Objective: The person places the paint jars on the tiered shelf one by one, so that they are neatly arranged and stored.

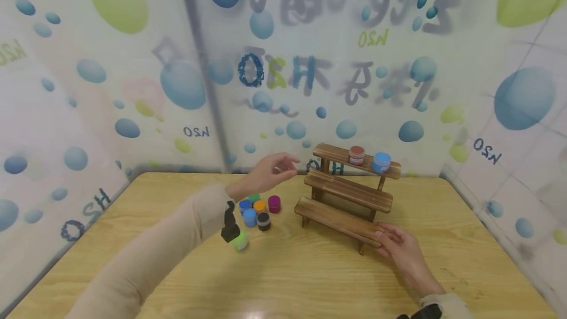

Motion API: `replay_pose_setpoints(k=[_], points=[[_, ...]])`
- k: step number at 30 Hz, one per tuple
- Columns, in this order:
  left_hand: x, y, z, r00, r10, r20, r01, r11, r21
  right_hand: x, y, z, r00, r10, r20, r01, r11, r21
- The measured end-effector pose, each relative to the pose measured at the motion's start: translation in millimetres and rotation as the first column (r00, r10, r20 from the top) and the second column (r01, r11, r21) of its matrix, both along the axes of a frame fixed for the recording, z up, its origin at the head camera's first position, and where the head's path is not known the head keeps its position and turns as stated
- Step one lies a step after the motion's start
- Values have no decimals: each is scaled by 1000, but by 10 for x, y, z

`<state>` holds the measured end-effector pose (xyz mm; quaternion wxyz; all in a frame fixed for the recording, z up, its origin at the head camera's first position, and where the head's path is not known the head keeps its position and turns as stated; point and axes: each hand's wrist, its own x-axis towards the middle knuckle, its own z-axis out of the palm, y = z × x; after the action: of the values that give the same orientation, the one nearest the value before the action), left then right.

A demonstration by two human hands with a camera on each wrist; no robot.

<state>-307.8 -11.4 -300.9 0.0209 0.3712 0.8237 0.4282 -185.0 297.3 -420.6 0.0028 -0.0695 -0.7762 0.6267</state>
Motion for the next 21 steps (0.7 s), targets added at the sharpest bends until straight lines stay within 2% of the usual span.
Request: replay_pose_setpoints(k=[4, 9, 12, 15, 21], points=[[58, -150, -190, 999, 11, 39, -11, 1000, -11, -2, 1, 7, 1000, 7, 6, -7, 1000, 18], [129, -355, -295, 999, -5, 33, 4, 1000, 13, -4, -5, -10, 1000, 3, -3, -3, 1000, 12], [151, -500, -310, 999, 0, 37, -2, 999, 35, -8, -2, -15, 1000, 4, -6, -4, 1000, 11], [178, -647, -299, 998, 40, 45, -42, 997, 61, -9, 0, -14, 1000, 3, -6, -3, 1000, 13], [409, -842, -198, 991, 103, 79, -107, 993, 48, -13, 4, -19, 1000, -2, -27, 3, 1000, 24]])
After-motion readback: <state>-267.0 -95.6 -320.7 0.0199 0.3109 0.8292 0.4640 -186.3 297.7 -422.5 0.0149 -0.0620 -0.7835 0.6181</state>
